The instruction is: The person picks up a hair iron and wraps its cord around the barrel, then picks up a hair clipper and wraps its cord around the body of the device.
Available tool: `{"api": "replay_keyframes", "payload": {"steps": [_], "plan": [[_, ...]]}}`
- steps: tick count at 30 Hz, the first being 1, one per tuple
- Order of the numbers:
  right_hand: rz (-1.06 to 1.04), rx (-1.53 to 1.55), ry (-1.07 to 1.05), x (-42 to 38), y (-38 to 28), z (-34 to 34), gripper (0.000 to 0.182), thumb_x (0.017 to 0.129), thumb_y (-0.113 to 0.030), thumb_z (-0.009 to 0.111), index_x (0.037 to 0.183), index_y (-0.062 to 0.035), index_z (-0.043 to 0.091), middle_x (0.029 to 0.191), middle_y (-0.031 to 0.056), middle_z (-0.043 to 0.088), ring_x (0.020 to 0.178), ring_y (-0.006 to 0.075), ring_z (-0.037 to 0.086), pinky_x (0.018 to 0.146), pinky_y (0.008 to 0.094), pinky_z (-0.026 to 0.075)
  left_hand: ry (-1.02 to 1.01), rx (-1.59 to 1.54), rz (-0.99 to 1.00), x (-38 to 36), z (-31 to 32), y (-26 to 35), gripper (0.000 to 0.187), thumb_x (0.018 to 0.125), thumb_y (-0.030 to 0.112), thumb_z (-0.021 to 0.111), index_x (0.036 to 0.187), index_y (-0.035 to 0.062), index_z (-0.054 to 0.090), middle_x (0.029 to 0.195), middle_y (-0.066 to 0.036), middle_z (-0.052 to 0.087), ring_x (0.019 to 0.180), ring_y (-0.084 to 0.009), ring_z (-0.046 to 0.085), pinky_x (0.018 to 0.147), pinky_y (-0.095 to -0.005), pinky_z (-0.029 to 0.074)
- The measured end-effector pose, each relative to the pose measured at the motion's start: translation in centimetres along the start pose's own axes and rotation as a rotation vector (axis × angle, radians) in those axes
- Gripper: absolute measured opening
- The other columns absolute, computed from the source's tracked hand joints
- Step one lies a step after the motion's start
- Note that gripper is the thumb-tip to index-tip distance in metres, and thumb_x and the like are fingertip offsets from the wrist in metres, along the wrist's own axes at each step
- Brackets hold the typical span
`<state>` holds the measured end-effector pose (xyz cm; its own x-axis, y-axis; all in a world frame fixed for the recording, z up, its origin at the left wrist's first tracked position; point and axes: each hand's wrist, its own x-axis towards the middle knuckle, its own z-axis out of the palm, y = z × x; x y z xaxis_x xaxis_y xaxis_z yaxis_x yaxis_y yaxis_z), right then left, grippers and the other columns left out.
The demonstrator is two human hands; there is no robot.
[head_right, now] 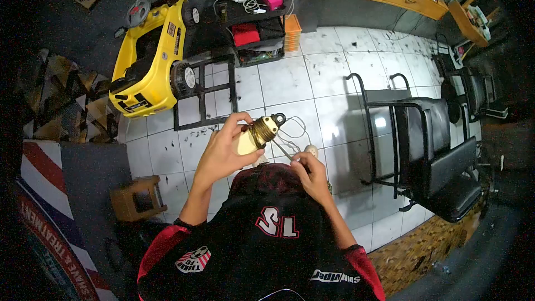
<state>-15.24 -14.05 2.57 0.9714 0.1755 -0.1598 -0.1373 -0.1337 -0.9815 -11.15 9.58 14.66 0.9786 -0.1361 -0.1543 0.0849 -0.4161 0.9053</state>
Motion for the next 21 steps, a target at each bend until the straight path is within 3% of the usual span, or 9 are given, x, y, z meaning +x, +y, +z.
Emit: {"api": "replay_keyframes", "payload": {"steps": [4,9,12,15,16,21], "plan": [[-0.18,-0.212,-0.065,-0.6,-2.0,0.7,0.01,0.088,-0.008,0.063,0.088,0.0023,0.065,0.069,0.0089,0.053,0.064,0.0186,0.053,0.06,0.0302,0.042,0.046,-0.036,0.054,-1.2,-1.3,-1.1,0.058,0.072,0.006,0.077,0.123,0.0038,0.049,0.087,-0.007,0.066,0.082,-0.0079,0.058,0.074,-0.0241,0.047],[-0.236,-0.264,-0.213,-2.0,-5.7,2.0,0.011,0.084,-0.008,0.069,0.086,0.0022,0.065,0.07,0.0086,0.054,0.065,0.018,0.053,0.059,0.0297,0.042,0.125,-0.025,0.093,-2.7,-2.8,-2.5,0.057,0.071,0.005,0.077,0.121,0.0034,0.051,0.088,-0.007,0.065,0.081,-0.0079,0.057,0.074,-0.0248,0.047],[-0.271,-0.296,-0.281,-3.2,-9.2,2.8,0.013,0.08,-0.007,0.072,0.086,0.0016,0.066,0.071,0.0079,0.054,0.063,0.0168,0.053,0.056,0.0295,0.041,0.104,0.033,0.071,-3.5,-3.7,-3.4,0.056,0.069,0.01,0.077,0.12,0.0053,0.053,0.089,-0.009,0.067,0.08,-0.0129,0.064,0.074,-0.0275,0.049],[-0.355,-0.377,-0.271,-3.8,-12.1,3.6,0.013,0.079,-0.007,0.073,0.087,0.0,0.066,0.071,0.0079,0.053,0.061,0.0177,0.052,0.054,0.0301,0.041,-0.006,0.145,0.044,-4.4,-3.9,-4.0,0.058,0.068,0.016,0.078,0.121,0.0079,0.054,0.088,-0.012,0.067,0.081,-0.0238,0.069,0.073,-0.0305,0.05],[-0.378,-0.413,-0.262,-3.7,-12.8,3.9,0.013,0.079,-0.008,0.073,0.087,-0.0003,0.066,0.071,0.0083,0.053,0.061,0.0187,0.053,0.054,0.0306,0.042,-0.062,0.118,0.018,-4.6,-3.7,-4.1,0.057,0.067,0.017,0.077,0.119,0.0087,0.054,0.087,-0.016,0.067,0.083,-0.0339,0.068,0.073,-0.0351,0.051],[-0.487,-0.624,-0.153,-1.9,-14.6,5.6,0.013,0.079,-0.01,0.074,0.087,-0.0031,0.068,0.073,0.0091,0.056,0.061,0.026,0.057,0.055,0.0355,0.045,-0.347,0.303,0.072,-5.8,-2.3,-3.9,0.058,0.066,0.016,0.072,0.121,0.0097,0.054,0.086,-0.02,0.067,0.082,-0.0415,0.064,0.071,-0.0461,0.05]]}}
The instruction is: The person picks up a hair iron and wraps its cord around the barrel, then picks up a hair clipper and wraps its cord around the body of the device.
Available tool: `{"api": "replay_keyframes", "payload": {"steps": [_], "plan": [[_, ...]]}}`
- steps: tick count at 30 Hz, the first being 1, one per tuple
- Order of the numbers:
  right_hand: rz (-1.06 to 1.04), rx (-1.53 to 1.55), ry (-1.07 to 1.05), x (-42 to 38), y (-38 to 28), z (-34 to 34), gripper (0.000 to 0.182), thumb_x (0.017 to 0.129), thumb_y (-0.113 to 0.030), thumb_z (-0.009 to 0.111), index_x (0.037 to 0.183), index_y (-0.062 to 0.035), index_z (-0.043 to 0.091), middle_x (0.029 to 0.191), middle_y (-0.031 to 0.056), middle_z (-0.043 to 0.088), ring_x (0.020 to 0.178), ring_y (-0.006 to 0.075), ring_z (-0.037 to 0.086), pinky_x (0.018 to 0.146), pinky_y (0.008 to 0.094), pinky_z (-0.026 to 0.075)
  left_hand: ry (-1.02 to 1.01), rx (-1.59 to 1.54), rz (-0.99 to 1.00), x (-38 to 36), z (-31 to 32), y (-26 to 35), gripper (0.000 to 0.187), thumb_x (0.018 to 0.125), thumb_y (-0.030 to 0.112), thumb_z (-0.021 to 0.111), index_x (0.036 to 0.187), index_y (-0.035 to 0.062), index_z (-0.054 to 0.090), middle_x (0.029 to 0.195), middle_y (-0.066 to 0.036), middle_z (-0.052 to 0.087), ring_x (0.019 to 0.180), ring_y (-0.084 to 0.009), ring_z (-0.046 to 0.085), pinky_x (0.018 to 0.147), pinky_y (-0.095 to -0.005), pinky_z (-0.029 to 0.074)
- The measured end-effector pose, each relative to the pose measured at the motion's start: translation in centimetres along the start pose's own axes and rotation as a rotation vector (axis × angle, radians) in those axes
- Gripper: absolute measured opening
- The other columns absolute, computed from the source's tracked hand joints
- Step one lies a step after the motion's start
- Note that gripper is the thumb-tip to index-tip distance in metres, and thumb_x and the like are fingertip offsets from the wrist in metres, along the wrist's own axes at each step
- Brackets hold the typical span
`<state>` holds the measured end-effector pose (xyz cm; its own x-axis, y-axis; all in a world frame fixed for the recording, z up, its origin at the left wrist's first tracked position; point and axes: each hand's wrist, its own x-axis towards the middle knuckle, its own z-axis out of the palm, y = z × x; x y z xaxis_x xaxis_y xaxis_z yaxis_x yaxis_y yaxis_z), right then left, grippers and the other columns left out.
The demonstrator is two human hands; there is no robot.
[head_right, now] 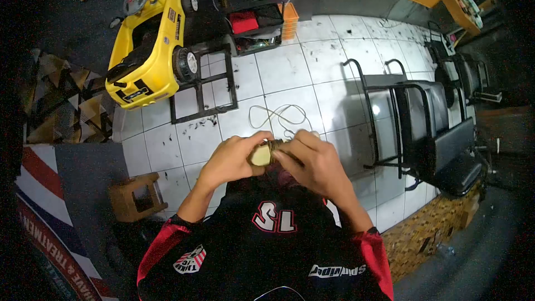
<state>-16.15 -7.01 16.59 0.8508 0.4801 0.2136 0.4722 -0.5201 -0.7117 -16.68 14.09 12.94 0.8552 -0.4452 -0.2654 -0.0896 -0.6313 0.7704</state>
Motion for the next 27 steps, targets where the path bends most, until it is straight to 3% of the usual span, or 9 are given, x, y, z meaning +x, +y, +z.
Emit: {"api": "replay_keyframes", "payload": {"steps": [5,9,12,14,18,21,24,25,27], "plan": [[0.206,-0.011,0.009,1.5,0.8,1.1,0.016,0.079,-0.016,0.076,0.081,-0.001,0.07,0.068,0.0101,0.057,0.057,0.0251,0.058,0.053,0.034,0.046,-0.095,0.073,0.161,-1.0,0.3,-0.4,0.048,0.065,0.02,0.07,0.109,0.0048,0.057,0.08,-0.023,0.064,0.079,-0.0404,0.063,0.069,-0.0461,0.05],[0.272,0.221,-0.076,1.4,1.6,2.0,0.016,0.08,-0.015,0.076,0.081,0.0001,0.07,0.067,0.0073,0.058,0.059,0.0158,0.054,0.055,0.0299,0.042,-0.129,0.161,0.212,-1.7,-0.3,-0.2,0.048,0.064,0.019,0.071,0.107,0.004,0.055,0.077,-0.021,0.063,0.077,-0.0413,0.062,0.068,-0.046,0.05],[0.309,0.427,-0.191,1.2,3.1,2.7,0.018,0.084,-0.016,0.073,0.084,0.0017,0.069,0.068,0.0061,0.059,0.062,0.0124,0.055,0.056,0.0291,0.043,-0.171,0.073,0.254,-1.7,-0.7,0.1,0.043,0.067,0.013,0.07,0.104,0.0014,0.051,0.074,-0.021,0.062,0.069,-0.0424,0.06,0.071,-0.0466,0.049],[0.36,0.601,-0.241,1.0,4.5,3.0,0.022,0.087,-0.019,0.069,0.085,0.0026,0.069,0.07,0.0068,0.058,0.065,0.0115,0.055,0.058,0.0287,0.043,-0.083,-0.1,0.205,-1.9,-0.8,0.6,0.044,0.069,0.016,0.072,0.105,0.0041,0.049,0.075,-0.019,0.063,0.069,-0.0415,0.061,0.072,-0.0461,0.049],[0.315,0.617,-0.292,0.6,6.9,3.3,0.034,0.094,-0.022,0.06,0.074,0.0048,0.058,0.068,0.0042,0.05,0.065,0.0094,0.044,0.058,0.0284,0.038,-0.097,-0.214,0.194,-1.4,-1.3,1.5,0.049,0.072,0.026,0.076,0.106,0.008,0.046,0.079,-0.016,0.064,0.072,-0.0404,0.062,0.07,-0.0461,0.048],[0.277,0.605,-0.238,0.2,6.9,2.6,0.042,0.097,-0.021,0.055,0.064,0.0019,0.043,0.063,0.0008,0.04,0.061,0.0081,0.036,0.055,0.029,0.034,-0.077,-0.169,0.294,-0.9,-0.7,1.6,0.05,0.073,0.031,0.08,0.101,0.0059,0.046,0.078,-0.014,0.061,0.069,-0.0351,0.064,0.059,-0.0371,0.049],[0.308,0.565,-0.193,0.1,8.2,1.3,0.043,0.097,-0.02,0.055,0.063,0.0011,0.041,0.059,-0.0022,0.034,0.058,0.0063,0.033,0.051,0.0289,0.029,-0.12,-0.185,0.359,-0.1,0.4,1.8,0.048,0.075,0.031,0.079,0.1,0.0056,0.048,0.076,-0.014,0.061,0.067,-0.0354,0.064,0.059,-0.0376,0.049],[0.306,0.6,-0.143,0.3,8.3,1.0,0.048,0.095,-0.023,0.06,0.058,-0.0021,0.038,0.054,-0.0052,0.029,0.054,0.0048,0.028,0.047,0.0289,0.023,-0.15,-0.182,0.333,0.2,0.8,2.2,0.046,0.076,0.031,0.078,0.1,0.0054,0.048,0.075,-0.014,0.061,0.067,-0.0353,0.063,0.059,-0.0378,0.049],[0.294,0.593,-0.311,1.0,8.3,-1.2,0.052,0.092,-0.026,0.064,0.054,-0.0046,0.036,0.052,-0.0059,0.028,0.052,0.0046,0.026,0.046,0.0288,0.022,-0.21,-0.174,0.282,0.8,2.1,3.5,0.044,0.077,0.032,0.077,0.099,0.0051,0.05,0.074,-0.014,0.061,0.065,-0.0351,0.063,0.058,-0.0382,0.049]]}}
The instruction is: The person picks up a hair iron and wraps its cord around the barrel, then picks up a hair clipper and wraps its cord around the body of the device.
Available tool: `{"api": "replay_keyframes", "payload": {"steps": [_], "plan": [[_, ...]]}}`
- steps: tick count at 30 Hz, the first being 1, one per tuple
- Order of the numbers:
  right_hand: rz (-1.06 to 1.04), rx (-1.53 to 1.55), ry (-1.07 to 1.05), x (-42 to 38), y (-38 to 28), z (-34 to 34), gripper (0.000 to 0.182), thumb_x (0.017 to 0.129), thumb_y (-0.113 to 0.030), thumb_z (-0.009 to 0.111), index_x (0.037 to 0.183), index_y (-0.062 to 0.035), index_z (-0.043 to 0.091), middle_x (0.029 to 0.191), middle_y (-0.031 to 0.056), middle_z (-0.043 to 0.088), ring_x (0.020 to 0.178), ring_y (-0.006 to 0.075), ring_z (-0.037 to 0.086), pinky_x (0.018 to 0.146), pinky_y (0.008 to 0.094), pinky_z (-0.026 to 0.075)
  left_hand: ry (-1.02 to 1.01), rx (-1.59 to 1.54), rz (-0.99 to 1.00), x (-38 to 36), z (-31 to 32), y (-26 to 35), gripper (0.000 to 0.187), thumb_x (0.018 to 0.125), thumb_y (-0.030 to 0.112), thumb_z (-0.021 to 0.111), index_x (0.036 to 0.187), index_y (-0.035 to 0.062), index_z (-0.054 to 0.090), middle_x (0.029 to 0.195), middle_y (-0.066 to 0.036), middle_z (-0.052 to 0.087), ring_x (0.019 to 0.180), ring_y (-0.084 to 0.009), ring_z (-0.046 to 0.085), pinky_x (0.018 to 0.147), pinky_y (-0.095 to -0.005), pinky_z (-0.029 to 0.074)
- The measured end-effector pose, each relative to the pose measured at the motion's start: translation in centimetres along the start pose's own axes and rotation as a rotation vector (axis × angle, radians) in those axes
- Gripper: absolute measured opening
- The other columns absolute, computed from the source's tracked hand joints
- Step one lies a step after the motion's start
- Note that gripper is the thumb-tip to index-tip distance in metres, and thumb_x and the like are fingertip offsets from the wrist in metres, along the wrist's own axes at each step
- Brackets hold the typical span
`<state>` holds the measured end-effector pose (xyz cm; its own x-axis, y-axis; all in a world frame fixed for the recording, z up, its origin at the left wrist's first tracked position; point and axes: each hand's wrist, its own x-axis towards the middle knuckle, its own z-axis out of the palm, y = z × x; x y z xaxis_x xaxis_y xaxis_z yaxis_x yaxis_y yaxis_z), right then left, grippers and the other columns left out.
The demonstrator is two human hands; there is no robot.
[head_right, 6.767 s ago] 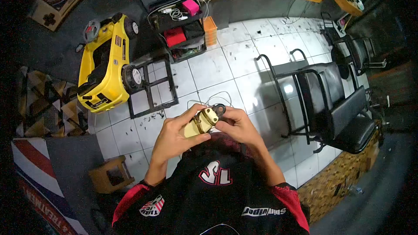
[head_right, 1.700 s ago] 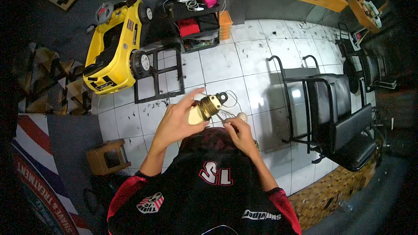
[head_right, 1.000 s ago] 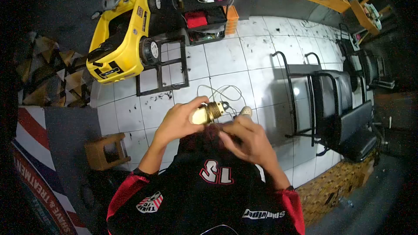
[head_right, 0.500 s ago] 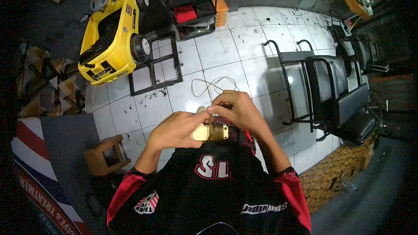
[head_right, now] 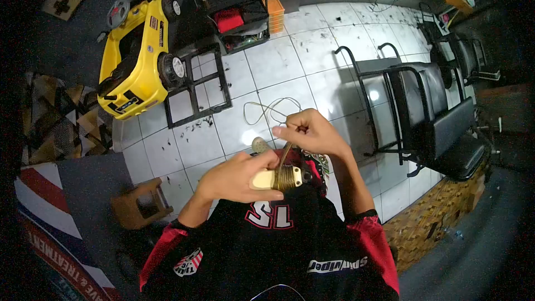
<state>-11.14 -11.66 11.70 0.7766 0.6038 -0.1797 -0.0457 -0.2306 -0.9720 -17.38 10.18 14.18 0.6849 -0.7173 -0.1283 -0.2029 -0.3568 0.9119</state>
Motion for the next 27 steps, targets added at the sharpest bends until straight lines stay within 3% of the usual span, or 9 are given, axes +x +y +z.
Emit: {"api": "replay_keyframes", "payload": {"steps": [5,6,9,10,13,14,17,18,27], "plan": [[0.107,0.107,-0.438,0.5,2.1,-3.6,0.052,0.089,-0.023,0.067,0.052,-0.0041,0.035,0.053,-0.0047,0.029,0.054,0.0072,0.025,0.049,0.0316,0.02,-0.024,-0.075,0.015,2.4,2.7,0.8,0.043,0.08,0.038,0.073,0.096,0.0046,0.052,0.062,-0.016,0.059,0.055,-0.0365,0.06,0.051,-0.0418,0.046],[0.156,0.065,-0.477,0.7,2.8,-4.5,0.045,0.088,-0.023,0.068,0.054,-0.0029,0.047,0.05,-0.0005,0.037,0.051,0.009,0.034,0.048,0.0311,0.028,-0.006,-0.086,0.038,3.0,2.9,1.0,0.042,0.08,0.038,0.074,0.095,0.0044,0.052,0.062,-0.016,0.059,0.055,-0.0361,0.06,0.051,-0.0415,0.045],[0.232,-0.398,-0.261,-0.5,3.9,-5.5,0.033,0.087,-0.022,0.067,0.06,-0.0041,0.06,0.049,0.0061,0.049,0.053,0.0147,0.052,0.056,0.0298,0.042,-0.026,-0.147,0.027,5.2,3.4,2.1,0.04,0.08,0.034,0.074,0.092,0.0043,0.051,0.064,-0.015,0.06,0.057,-0.0351,0.061,0.051,-0.0405,0.045],[0.237,-0.531,-0.26,-1.1,3.2,-5.7,0.014,0.086,-0.017,0.068,0.079,-0.0049,0.068,0.075,0.0133,0.066,0.076,0.0237,0.066,0.069,0.0321,0.05,-0.047,-0.173,0.008,5.9,3.6,2.5,0.039,0.08,0.033,0.075,0.091,0.0043,0.051,0.065,-0.015,0.06,0.057,-0.0349,0.061,0.052,-0.0402,0.046],[-0.129,-0.511,0.146,-3.3,5.1,-5.9,0.01,0.084,-0.009,0.065,0.093,-0.0035,0.066,0.101,0.0184,0.066,0.093,0.0379,0.061,0.08,0.0399,0.05,-0.014,-0.238,0.01,8.3,3.8,3.9,0.038,0.08,0.031,0.075,0.088,0.0046,0.049,0.065,-0.014,0.059,0.058,-0.0333,0.061,0.053,-0.0383,0.046],[-0.195,-0.45,0.202,-3.9,5.3,-6.5,0.024,0.085,-0.001,0.062,0.109,-0.003,0.062,0.119,0.018,0.061,0.11,0.0336,0.058,0.095,0.0386,0.046,-0.004,-0.214,0.001,8.9,3.9,4.0,0.038,0.08,0.031,0.075,0.088,0.0047,0.049,0.065,-0.013,0.059,0.058,-0.0323,0.061,0.054,-0.0377,0.046],[-0.208,0.404,0.084,-7.0,4.1,-8.3,0.026,0.085,-0.001,0.063,0.111,-0.0015,0.061,0.115,0.0147,0.064,0.112,0.0289,0.059,0.1,0.0404,0.044,0.035,-0.186,-0.023,10.4,4.2,3.6,0.038,0.08,0.031,0.074,0.087,0.0052,0.048,0.065,-0.011,0.058,0.058,-0.0293,0.061,0.055,-0.0358,0.045],[-0.232,0.405,0.056,-7.6,4.3,-8.4,0.022,0.085,0.0,0.063,0.108,0.0005,0.063,0.111,0.0131,0.066,0.109,0.0252,0.061,0.103,0.0414,0.042,0.046,-0.209,-0.027,10.8,4.3,3.5,0.037,0.081,0.031,0.074,0.087,0.0053,0.048,0.065,-0.01,0.058,0.059,-0.0282,0.061,0.055,-0.0352,0.045],[-0.495,0.004,0.387,-10.3,3.9,-10.3,0.021,0.074,-0.002,0.072,0.094,0.0011,0.068,0.091,0.0118,0.066,0.086,0.0232,0.064,0.072,0.0314,0.05,-0.004,-0.25,-0.029,14.8,4.4,6.5,0.042,0.08,0.034,0.076,0.091,0.0055,0.047,0.073,-0.01,0.059,0.063,-0.0219,0.061,0.059,-0.0336,0.046]]}}
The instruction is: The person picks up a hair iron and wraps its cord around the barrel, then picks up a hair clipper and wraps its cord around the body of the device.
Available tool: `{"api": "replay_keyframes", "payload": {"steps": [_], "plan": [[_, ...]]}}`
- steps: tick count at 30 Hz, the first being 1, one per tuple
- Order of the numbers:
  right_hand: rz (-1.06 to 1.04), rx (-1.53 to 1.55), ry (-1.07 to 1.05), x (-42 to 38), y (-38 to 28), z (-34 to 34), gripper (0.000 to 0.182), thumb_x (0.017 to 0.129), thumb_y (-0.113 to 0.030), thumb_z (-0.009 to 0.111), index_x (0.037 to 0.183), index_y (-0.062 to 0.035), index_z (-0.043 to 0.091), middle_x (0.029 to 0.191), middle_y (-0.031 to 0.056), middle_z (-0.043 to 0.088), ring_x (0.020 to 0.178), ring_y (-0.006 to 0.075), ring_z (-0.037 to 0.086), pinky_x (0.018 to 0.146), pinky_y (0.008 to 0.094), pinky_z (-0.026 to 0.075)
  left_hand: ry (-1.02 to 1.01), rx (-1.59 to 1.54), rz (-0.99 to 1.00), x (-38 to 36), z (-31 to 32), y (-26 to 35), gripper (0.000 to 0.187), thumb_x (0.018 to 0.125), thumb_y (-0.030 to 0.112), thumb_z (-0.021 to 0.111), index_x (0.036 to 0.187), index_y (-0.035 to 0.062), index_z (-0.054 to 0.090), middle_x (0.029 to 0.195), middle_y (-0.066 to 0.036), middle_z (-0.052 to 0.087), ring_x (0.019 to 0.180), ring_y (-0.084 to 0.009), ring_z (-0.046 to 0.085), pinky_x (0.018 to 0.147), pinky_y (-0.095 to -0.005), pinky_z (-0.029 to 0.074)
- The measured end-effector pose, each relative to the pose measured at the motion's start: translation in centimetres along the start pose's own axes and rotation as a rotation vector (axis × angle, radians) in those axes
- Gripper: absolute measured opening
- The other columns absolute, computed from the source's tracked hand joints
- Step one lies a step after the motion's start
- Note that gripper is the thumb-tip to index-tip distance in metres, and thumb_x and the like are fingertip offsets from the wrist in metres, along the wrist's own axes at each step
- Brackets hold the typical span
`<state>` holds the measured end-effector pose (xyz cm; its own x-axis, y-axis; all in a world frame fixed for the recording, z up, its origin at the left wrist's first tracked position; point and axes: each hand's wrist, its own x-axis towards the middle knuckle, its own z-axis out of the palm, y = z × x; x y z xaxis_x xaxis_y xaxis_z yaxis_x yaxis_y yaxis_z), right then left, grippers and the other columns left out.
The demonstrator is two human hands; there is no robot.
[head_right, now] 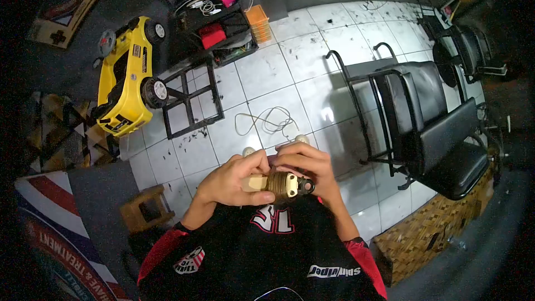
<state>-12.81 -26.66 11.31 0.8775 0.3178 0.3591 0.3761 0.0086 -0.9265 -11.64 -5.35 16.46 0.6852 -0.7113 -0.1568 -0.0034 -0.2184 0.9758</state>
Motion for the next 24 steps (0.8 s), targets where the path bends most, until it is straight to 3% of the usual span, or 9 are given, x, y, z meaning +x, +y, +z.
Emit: {"api": "replay_keyframes", "payload": {"steps": [5,8,12,13,16,17,20,21,24], "plan": [[0.024,-0.141,0.035,0.0,0.3,-0.2,0.025,0.072,-0.002,0.07,0.096,0.0017,0.064,0.086,0.0112,0.062,0.079,0.0233,0.062,0.071,0.0305,0.049,0.118,-0.052,-0.149,1.0,1.1,1.4,0.053,0.075,0.028,0.082,0.105,0.0053,0.043,0.083,-0.011,0.063,0.074,-0.0174,0.062,0.068,-0.0307,0.048],[0.199,-0.055,0.038,-0.9,1.4,-0.8,0.025,0.072,-0.001,0.066,0.096,0.0011,0.063,0.086,0.0124,0.062,0.078,0.0244,0.061,0.071,0.0306,0.049,0.221,-0.151,0.046,1.8,1.8,1.7,0.064,0.072,0.021,0.084,0.116,0.0052,0.04,0.093,-0.011,0.066,0.085,-0.0141,0.061,0.076,-0.0285,0.048],[0.237,-0.012,0.193,-3.0,3.4,-0.3,0.018,0.075,0.001,0.056,0.093,0.0025,0.06,0.079,0.0147,0.06,0.068,0.0267,0.059,0.064,0.0319,0.047,0.25,-0.221,-0.092,2.8,2.7,0.2,0.063,0.07,0.01,0.081,0.12,0.0036,0.043,0.099,-0.011,0.067,0.089,-0.0135,0.061,0.08,-0.0275,0.047],[0.247,-0.192,0.005,-2.9,3.5,-1.7,0.012,0.078,0.001,0.056,0.09,0.0039,0.057,0.074,0.0148,0.056,0.062,0.0236,0.055,0.059,0.0311,0.044,0.292,-0.166,-0.14,3.0,2.7,0.3,0.058,0.07,0.008,0.08,0.117,0.0027,0.047,0.098,-0.012,0.067,0.09,-0.0149,0.063,0.08,-0.0283,0.049],[0.417,0.008,-0.055,-1.8,1.7,-2.9,0.006,0.081,-0.001,0.057,0.086,0.0037,0.057,0.073,0.0094,0.056,0.062,0.016,0.053,0.056,0.03,0.041,0.471,-0.066,-0.159,4.0,3.5,-1.2,0.053,0.071,0.01,0.078,0.115,0.0021,0.049,0.098,-0.014,0.067,0.09,-0.0193,0.067,0.077,-0.0303,0.051],[0.55,0.301,-0.054,-1.8,1.5,-3.3,0.008,0.087,-0.006,0.059,0.086,0.0027,0.059,0.074,0.0026,0.056,0.068,0.0083,0.051,0.056,0.0266,0.041,0.487,0.04,-0.169,4.3,3.6,-1.3,0.051,0.073,0.014,0.076,0.114,0.0019,0.05,0.1,-0.017,0.067,0.091,-0.0292,0.068,0.075,-0.0355,0.052],[0.749,0.416,0.118,-1.8,2.1,-2.8,0.014,0.091,-0.011,0.059,0.088,0.0022,0.06,0.077,-0.0011,0.057,0.068,0.0043,0.049,0.056,0.0226,0.04,0.565,0.249,-0.225,5.2,5.2,-1.0,0.051,0.073,0.019,0.075,0.115,0.0021,0.051,0.104,-0.02,0.066,0.091,-0.037,0.066,0.075,-0.0404,0.052],[0.804,0.401,0.12,-1.2,2.2,-2.8,0.022,0.095,-0.019,0.058,0.09,0.0026,0.06,0.072,-0.0013,0.056,0.063,0.002,0.047,0.053,0.0191,0.037,0.566,0.249,-0.338,5.6,5.7,-0.5,0.053,0.073,0.022,0.074,0.117,0.0032,0.051,0.104,-0.022,0.066,0.092,-0.0409,0.064,0.076,-0.0433,0.051],[0.936,0.613,0.143,-2.0,4.1,-2.8,0.03,0.097,-0.027,0.057,0.088,0.0012,0.061,0.067,-0.0026,0.056,0.056,0.0016,0.045,0.048,0.0188,0.033,0.584,0.235,-0.338,5.9,6.1,-0.4,0.06,0.072,0.025,0.076,0.123,0.0049,0.05,0.105,-0.023,0.065,0.095,-0.0414,0.063,0.079,-0.0441,0.05]]}}
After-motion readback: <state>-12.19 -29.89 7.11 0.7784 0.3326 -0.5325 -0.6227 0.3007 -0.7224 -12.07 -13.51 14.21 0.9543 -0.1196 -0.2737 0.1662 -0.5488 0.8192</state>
